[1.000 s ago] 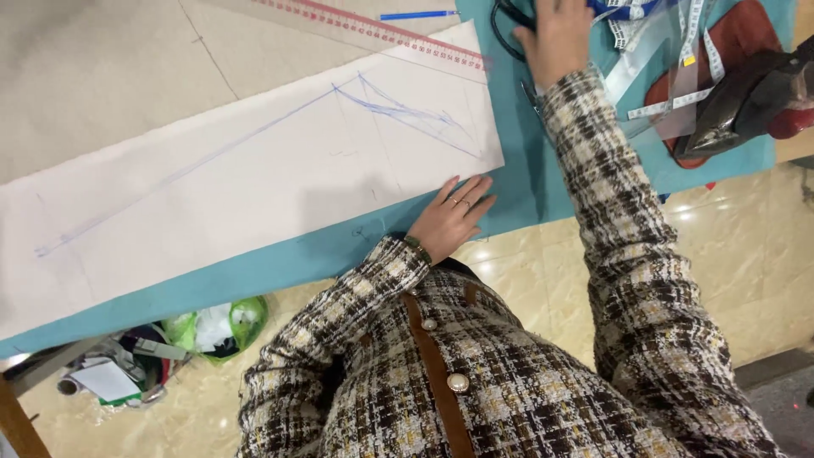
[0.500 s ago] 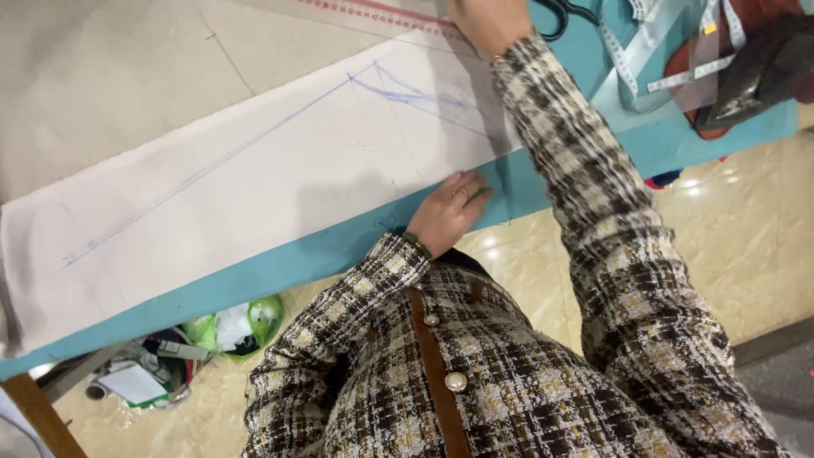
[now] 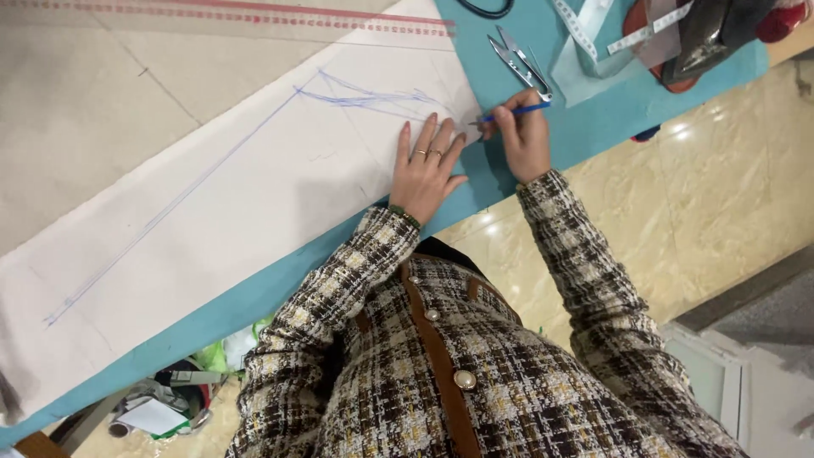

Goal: The person uses a ruler and a blue pen to draw straight lines and curves on a large sheet of white paper laid on a table. They measure and mark the paper repeatedly, creating a pattern layout. Finally, they pick up a pair of scissors to begin cutting along the drawn lines.

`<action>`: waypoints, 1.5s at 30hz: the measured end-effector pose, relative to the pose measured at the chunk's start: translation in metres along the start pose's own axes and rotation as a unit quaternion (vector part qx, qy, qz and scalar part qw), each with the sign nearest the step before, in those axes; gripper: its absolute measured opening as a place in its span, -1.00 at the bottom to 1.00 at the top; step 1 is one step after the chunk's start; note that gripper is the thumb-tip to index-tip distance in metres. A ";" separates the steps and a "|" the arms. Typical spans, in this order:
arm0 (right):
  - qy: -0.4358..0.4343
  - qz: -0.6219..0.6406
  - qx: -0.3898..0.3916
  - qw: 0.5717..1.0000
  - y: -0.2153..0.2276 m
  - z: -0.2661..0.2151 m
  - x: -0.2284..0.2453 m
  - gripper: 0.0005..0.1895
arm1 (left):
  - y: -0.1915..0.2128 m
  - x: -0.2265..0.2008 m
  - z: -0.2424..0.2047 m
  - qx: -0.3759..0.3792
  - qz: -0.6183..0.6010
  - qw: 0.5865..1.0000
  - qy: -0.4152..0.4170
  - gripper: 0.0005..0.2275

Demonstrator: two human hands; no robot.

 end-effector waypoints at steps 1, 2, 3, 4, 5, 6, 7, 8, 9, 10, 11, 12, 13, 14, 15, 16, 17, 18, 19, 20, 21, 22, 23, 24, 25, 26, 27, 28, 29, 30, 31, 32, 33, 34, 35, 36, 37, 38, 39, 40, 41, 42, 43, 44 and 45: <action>0.017 -0.016 0.018 1.000 -0.003 0.003 0.005 -0.81 | 0.000 0.000 0.000 0.007 -0.003 1.000 -0.005 -0.30; 0.034 -0.032 0.036 0.998 -0.006 0.005 0.010 -0.82 | 0.000 0.001 0.000 0.014 -0.006 1.000 -0.010 -0.32; 0.032 -0.032 0.034 0.998 -0.005 0.005 0.009 -0.82 | -0.001 0.001 0.000 0.016 -0.007 1.000 -0.013 -0.32; 0.028 -0.042 0.044 0.998 -0.006 0.006 0.007 -0.79 | -0.002 0.002 0.000 0.019 -0.028 0.999 -0.013 -0.36; 0.025 -0.052 0.053 0.997 -0.007 0.006 0.006 -0.77 | -0.003 0.004 0.000 0.023 -0.048 0.998 -0.012 -0.40; 0.023 -0.052 0.051 0.997 -0.007 0.007 0.007 -0.77 | -0.003 0.003 0.000 0.024 -0.049 0.998 -0.015 -0.40; 0.036 -0.061 0.069 0.995 -0.008 0.007 0.010 -0.78 | -0.003 0.003 0.000 0.024 -0.050 0.998 -0.014 -0.41; 0.048 -0.069 0.087 0.993 -0.010 0.008 0.012 -0.79 | -0.003 0.003 0.000 0.023 -0.052 0.998 -0.013 -0.42; 0.047 -0.070 0.085 0.993 -0.010 0.008 0.013 -0.79 | -0.003 0.003 0.001 0.024 -0.052 0.998 -0.015 -0.42; 0.050 -0.076 0.091 0.992 -0.010 0.008 0.014 -0.79 | -0.002 0.003 0.001 0.022 -0.055 0.998 -0.015 -0.44; 0.054 -0.081 0.097 0.990 -0.011 0.009 0.015 -0.79 | 0.000 0.004 0.001 0.019 -0.057 0.998 -0.013 -0.46; 0.054 -0.081 0.096 0.991 -0.009 0.007 0.008 -0.79 | -0.001 0.003 0.001 0.020 -0.057 0.998 -0.014 -0.46; 0.033 -0.107 0.107 0.988 -0.008 0.005 -0.002 -0.80 | -0.002 0.003 0.001 0.025 -0.055 0.998 -0.013 -0.46; 0.012 -0.133 0.117 0.984 -0.006 0.003 -0.013 -0.80 | -0.003 0.004 0.001 0.029 -0.054 0.998 -0.012 -0.46; 0.011 -0.132 0.116 0.984 -0.005 0.003 -0.012 -0.80 | -0.002 0.004 0.001 0.030 -0.054 0.998 -0.013 -0.46; -0.003 -0.126 0.122 0.984 -0.004 0.002 -0.014 -0.81 | -0.001 0.004 0.002 0.026 -0.059 0.998 -0.013 -0.46; -0.016 -0.120 0.127 0.984 -0.004 0.002 -0.015 -0.82 | 0.001 0.004 0.002 0.022 -0.064 0.998 -0.012 -0.47; -0.016 -0.120 0.127 0.984 -0.004 0.004 -0.010 -0.82 | 0.001 0.004 0.002 0.022 -0.064 0.998 -0.013 -0.47; -0.012 -0.101 0.120 0.988 -0.005 0.007 -0.003 -0.79 | 0.002 0.004 0.002 0.020 -0.060 0.998 -0.013 -0.47; -0.008 -0.083 0.112 0.990 -0.005 0.009 0.004 -0.77 | 0.003 0.004 0.002 0.018 -0.057 0.998 -0.014 -0.47; -0.008 -0.083 0.111 0.990 -0.006 0.010 0.005 -0.77 | 0.003 0.004 0.002 0.018 -0.057 0.998 -0.015 -0.47; 0.003 -0.077 0.114 0.990 -0.008 0.012 0.008 -0.78 | 0.004 0.004 0.002 0.014 -0.057 0.998 -0.015 -0.48; 0.013 -0.070 0.119 0.990 -0.010 0.013 0.011 -0.78 | 0.004 0.004 0.002 0.010 -0.057 0.998 -0.014 -0.48; 0.013 -0.070 0.118 0.990 -0.010 0.013 0.010 -0.78 | 0.005 0.004 0.002 0.010 -0.057 0.998 -0.014 -0.48; 0.018 -0.080 0.124 0.989 -0.011 0.014 0.009 -0.77 | 0.005 0.004 0.002 0.010 -0.054 0.998 -0.016 -0.48; 0.024 -0.090 0.129 0.987 -0.012 0.014 0.009 -0.76 | 0.005 0.004 0.001 0.010 -0.052 0.998 -0.017 -0.48; 0.024 -0.090 0.129 0.987 -0.011 0.014 0.006 -0.76 | 0.005 0.004 0.001 0.011 -0.052 0.998 -0.017 -0.48; 0.017 -0.092 0.134 0.987 -0.011 0.013 0.002 -0.78 | 0.004 0.005 0.001 0.014 -0.055 0.998 -0.017 -0.49; 0.010 -0.094 0.139 0.986 -0.010 0.013 -0.002 -0.80 | 0.004 0.005 0.001 0.017 -0.058 0.998 -0.018 -0.49; 0.010 -0.094 0.139 0.986 -0.009 0.014 0.000 -0.80 | 0.004 0.004 0.001 0.017 -0.058 0.998 -0.018 -0.49; -0.015 -0.104 0.155 0.982 -0.009 0.013 -0.001 -0.81 | 0.004 0.005 0.001 0.010 -0.055 0.998 -0.017 -0.49; -0.039 -0.113 0.170 0.978 -0.010 0.013 -0.002 -0.82 | 0.005 0.005 0.001 0.004 -0.053 0.998 -0.016 -0.49; -0.039 -0.113 0.170 0.978 -0.010 0.012 -0.003 -0.82 | 0.005 0.005 0.001 0.004 -0.053 0.998 -0.016 -0.49; -0.013 -0.089 0.155 0.984 -0.009 0.013 0.001 -0.79 | 0.006 0.005 0.001 0.004 -0.053 0.998 -0.016 -0.48; 0.014 -0.065 0.140 0.988 -0.007 0.014 0.004 -0.76 | 0.006 0.005 0.001 0.004 -0.053 0.998 -0.017 -0.48; 0.014 -0.065 0.140 0.988 -0.007 0.014 0.003 -0.76 | 0.006 0.005 0.001 0.004 -0.053 0.998 -0.017 -0.48; 0.010 -0.067 0.138 0.988 -0.008 0.014 0.002 -0.77 | 0.005 0.005 0.001 0.009 -0.048 0.999 -0.019 -0.48; 0.005 -0.070 0.137 0.988 -0.009 0.014 0.000 -0.78 | 0.005 0.005 0.001 0.013 -0.043 0.999 -0.021 -0.47; 0.006 -0.070 0.138 0.988 -0.007 0.013 0.000 -0.78 | 0.005 0.005 0.001 0.012 -0.042 0.999 -0.020 -0.47; -0.009 -0.093 0.161 0.983 -0.006 0.011 -0.004 -0.78 | 0.005 0.005 0.001 0.006 -0.046 0.999 -0.020 -0.48; -0.024 -0.116 0.184 0.976 -0.007 0.009 -0.008 -0.77 | 0.005 0.005 0.001 0.001 -0.049 0.999 -0.020 -0.48; -0.023 -0.115 0.185 0.976 -0.005 0.009 -0.011 -0.77 | 0.006 0.005 -0.001 0.000 -0.048 0.999 -0.018 -0.48; -0.031 -0.136 0.173 0.975 0.000 0.010 -0.016 -0.78 | 0.006 0.004 0.000 -0.001 -0.037 0.999 -0.022 -0.47; -0.038 -0.156 0.160 0.974 0.005 0.012 -0.020 -0.79 | 0.006 0.002 0.000 -0.002 -0.026 0.999 -0.025 -0.46; -0.034 -0.156 0.164 0.973 0.009 0.019 -0.029 -0.79 | -0.004 0.002 -0.002 -0.004 -0.024 0.999 -0.020 -0.46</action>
Point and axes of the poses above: each hand's wrist, its own z-axis towards the middle knuckle, its own y-axis out of the back of the hand, x = y × z, the point moved 7 cm from there along z, towards the middle knuckle, and after that the axes turned 7 degrees about y, right-handed, at the moved point
